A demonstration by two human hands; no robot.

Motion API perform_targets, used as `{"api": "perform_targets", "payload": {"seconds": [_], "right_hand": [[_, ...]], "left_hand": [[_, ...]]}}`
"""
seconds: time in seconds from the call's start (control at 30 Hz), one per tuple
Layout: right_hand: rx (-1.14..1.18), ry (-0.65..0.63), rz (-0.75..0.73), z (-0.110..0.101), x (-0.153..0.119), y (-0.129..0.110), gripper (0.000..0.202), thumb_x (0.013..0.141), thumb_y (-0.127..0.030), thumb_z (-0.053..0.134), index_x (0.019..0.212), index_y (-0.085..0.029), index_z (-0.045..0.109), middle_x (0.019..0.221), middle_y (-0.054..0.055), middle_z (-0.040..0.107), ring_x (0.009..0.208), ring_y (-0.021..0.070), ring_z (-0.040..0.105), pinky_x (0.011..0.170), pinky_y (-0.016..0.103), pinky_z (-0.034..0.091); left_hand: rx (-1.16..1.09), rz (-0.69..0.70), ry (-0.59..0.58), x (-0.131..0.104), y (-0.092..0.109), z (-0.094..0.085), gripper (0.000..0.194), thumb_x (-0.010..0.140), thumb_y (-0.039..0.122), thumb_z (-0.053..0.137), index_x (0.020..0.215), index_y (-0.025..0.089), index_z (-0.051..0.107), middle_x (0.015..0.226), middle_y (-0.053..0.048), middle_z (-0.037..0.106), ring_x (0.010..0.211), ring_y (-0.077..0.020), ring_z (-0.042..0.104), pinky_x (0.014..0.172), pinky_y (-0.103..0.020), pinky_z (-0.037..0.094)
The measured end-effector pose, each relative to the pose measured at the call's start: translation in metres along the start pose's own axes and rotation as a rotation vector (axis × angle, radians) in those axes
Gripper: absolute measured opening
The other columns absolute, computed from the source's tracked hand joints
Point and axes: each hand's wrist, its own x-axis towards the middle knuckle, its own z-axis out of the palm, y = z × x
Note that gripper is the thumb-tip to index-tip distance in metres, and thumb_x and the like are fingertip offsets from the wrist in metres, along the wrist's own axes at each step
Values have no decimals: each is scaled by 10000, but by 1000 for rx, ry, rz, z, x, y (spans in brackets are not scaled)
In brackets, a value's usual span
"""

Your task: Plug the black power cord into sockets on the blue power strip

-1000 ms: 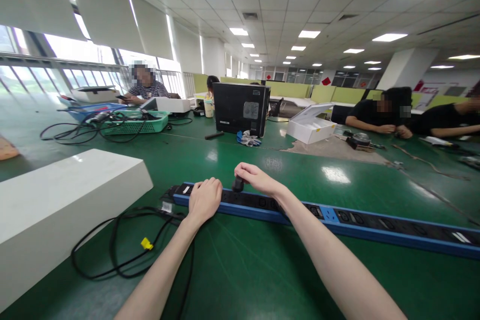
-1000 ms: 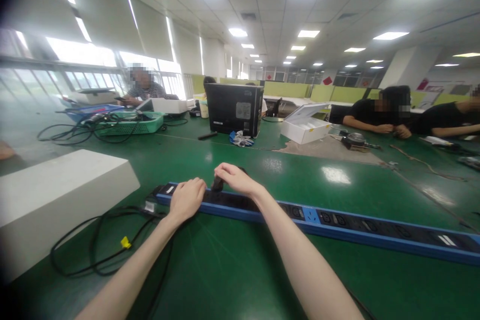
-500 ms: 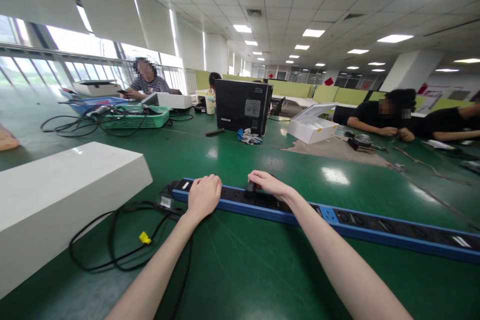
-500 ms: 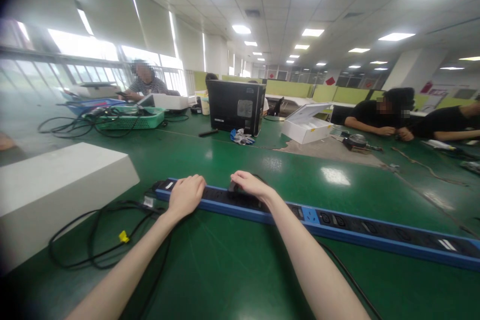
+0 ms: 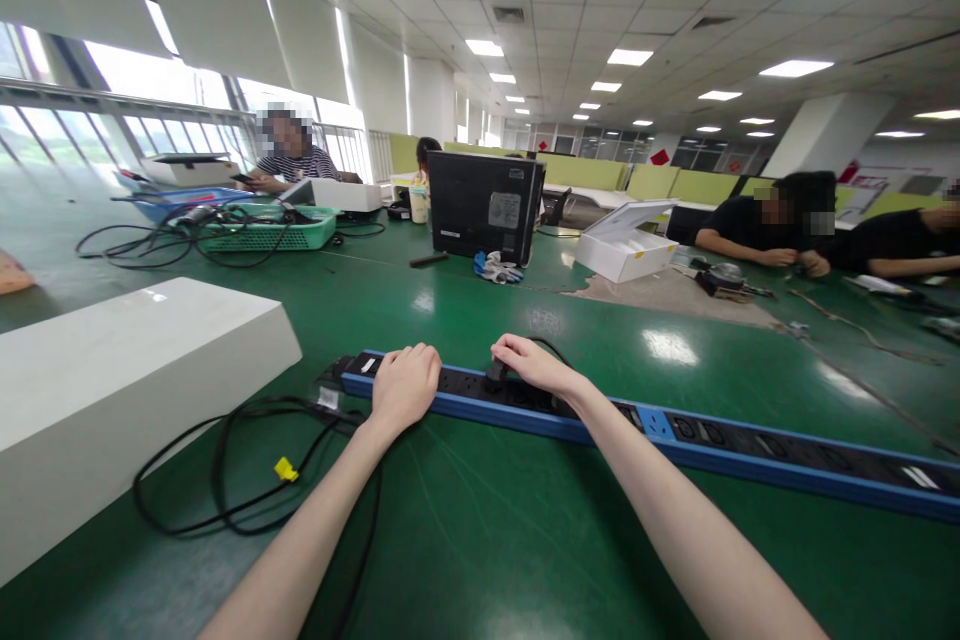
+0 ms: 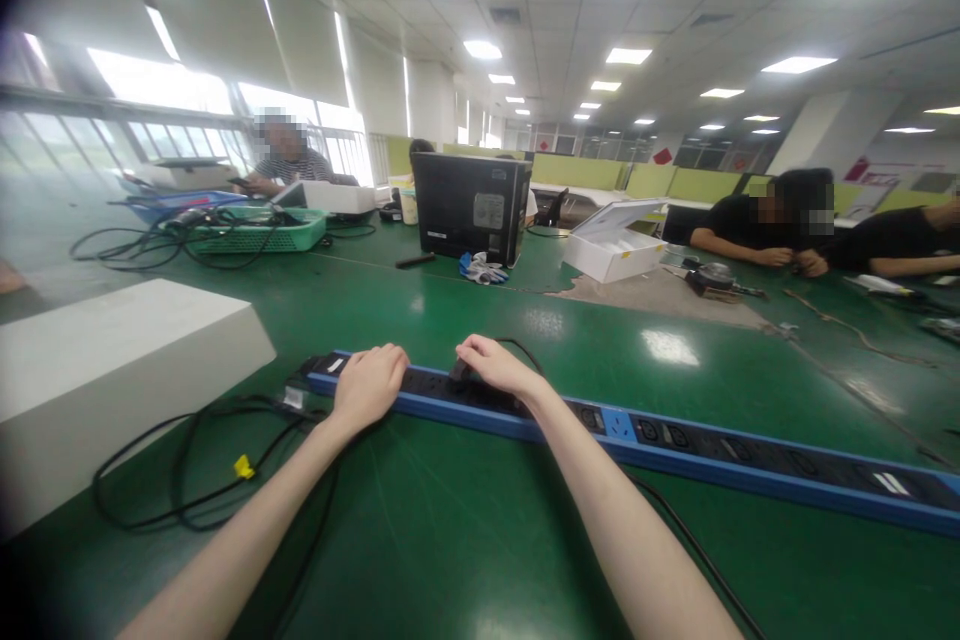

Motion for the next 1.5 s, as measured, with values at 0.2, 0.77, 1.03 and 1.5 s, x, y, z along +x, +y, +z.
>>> {"api": "perform_targets", "payload": {"seconds": [0.2,0.77,1.03,1.5], "right_hand": [[-141,-53,-27,-10,5,-4,378,968,-538,518,931,-183,642,892,11,642,835,162,555,759,270,419],[-71,-137,11,1,-6,-10,370,957,-582,533,951,-215,583,850,-21,615,796,152,541,727,269,420],[-100,-146,-34,3,-8,-17,374,918,-583,597,954,-211,576,805,-12,614,727,147,514,661,259,395],[-114,-121,-62,2,-12,-16,355,955,-570,550,976,-216,570,846,-15,613,772,149,525,702,264,408]], "left_hand": [[4,3,-2,0,0,0,314,1003,261,334,887,241,625,896,-60,674,920,-223,602,886,-367,372],[-17,-24,-3,1,3,-3,323,1003,283,334,872,246,627,905,-55,685,898,-218,609,866,-363,384],[-24,-23,-6,2,4,-3,317,1006,276,338,860,248,618,886,-50,683,919,-219,609,886,-365,386],[-50,-13,-10,2,4,-6,317,1005,289,336,867,250,618,913,-46,681,923,-216,597,887,-365,380]]}}
